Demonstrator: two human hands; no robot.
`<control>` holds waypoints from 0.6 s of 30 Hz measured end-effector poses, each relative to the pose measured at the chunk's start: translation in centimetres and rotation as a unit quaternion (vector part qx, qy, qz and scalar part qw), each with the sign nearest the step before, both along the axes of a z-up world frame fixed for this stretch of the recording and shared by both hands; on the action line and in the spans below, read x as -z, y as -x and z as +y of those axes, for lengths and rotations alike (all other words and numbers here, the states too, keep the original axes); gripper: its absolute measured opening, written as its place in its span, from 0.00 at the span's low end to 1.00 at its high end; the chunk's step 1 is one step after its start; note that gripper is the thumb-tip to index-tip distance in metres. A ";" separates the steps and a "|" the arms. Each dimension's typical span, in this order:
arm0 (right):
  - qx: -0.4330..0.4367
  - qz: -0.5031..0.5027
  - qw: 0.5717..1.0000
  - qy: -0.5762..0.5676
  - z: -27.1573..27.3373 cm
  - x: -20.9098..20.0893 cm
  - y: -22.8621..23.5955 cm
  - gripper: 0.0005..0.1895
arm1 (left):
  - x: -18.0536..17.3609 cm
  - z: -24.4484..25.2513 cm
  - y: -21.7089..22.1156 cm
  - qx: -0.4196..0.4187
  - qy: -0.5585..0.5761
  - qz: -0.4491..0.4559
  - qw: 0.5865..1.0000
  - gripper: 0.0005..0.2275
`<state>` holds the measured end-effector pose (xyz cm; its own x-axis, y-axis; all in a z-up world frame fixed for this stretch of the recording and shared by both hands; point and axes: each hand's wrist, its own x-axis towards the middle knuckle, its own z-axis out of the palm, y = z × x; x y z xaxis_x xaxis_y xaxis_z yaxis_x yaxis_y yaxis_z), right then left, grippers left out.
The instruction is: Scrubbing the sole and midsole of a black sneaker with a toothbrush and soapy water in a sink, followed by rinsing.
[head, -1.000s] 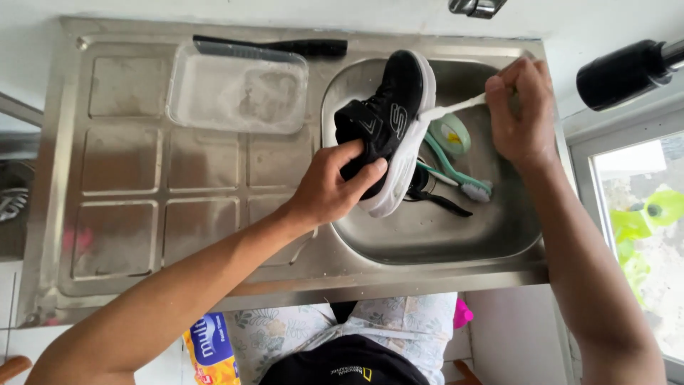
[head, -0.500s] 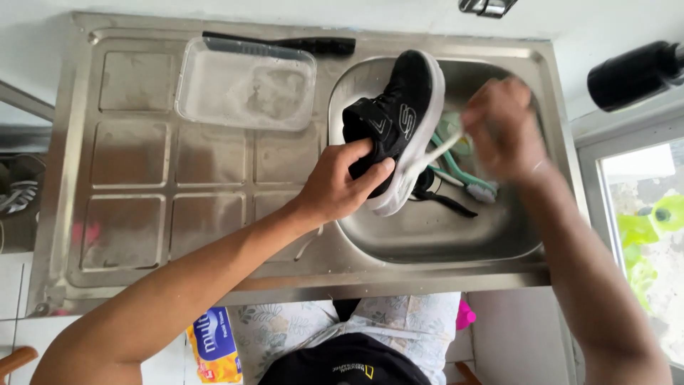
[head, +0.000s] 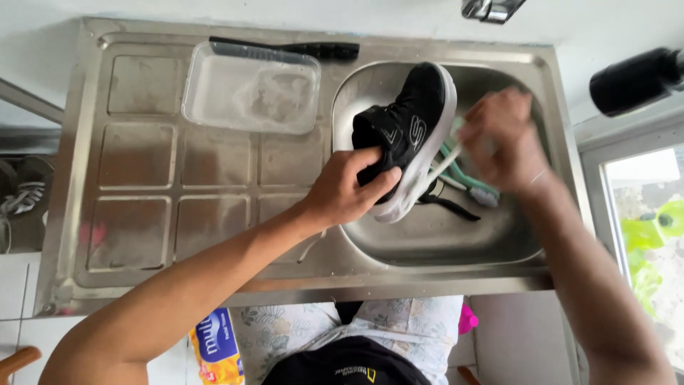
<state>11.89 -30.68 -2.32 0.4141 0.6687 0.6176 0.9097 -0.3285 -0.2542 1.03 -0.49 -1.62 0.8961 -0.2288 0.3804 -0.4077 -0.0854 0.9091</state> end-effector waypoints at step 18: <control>0.028 0.028 0.999 0.000 0.5 -1.0 2.0 0.11 | -1.3 -0.3 0.5 0.001 -0.033 0.122 0.992 0.17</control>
<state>9.84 -30.16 -1.28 0.4842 0.6441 0.5922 0.8745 -0.3786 -0.3032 0.56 -0.82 -0.37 0.9592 -0.2474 0.1372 -0.1771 -0.1470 0.9732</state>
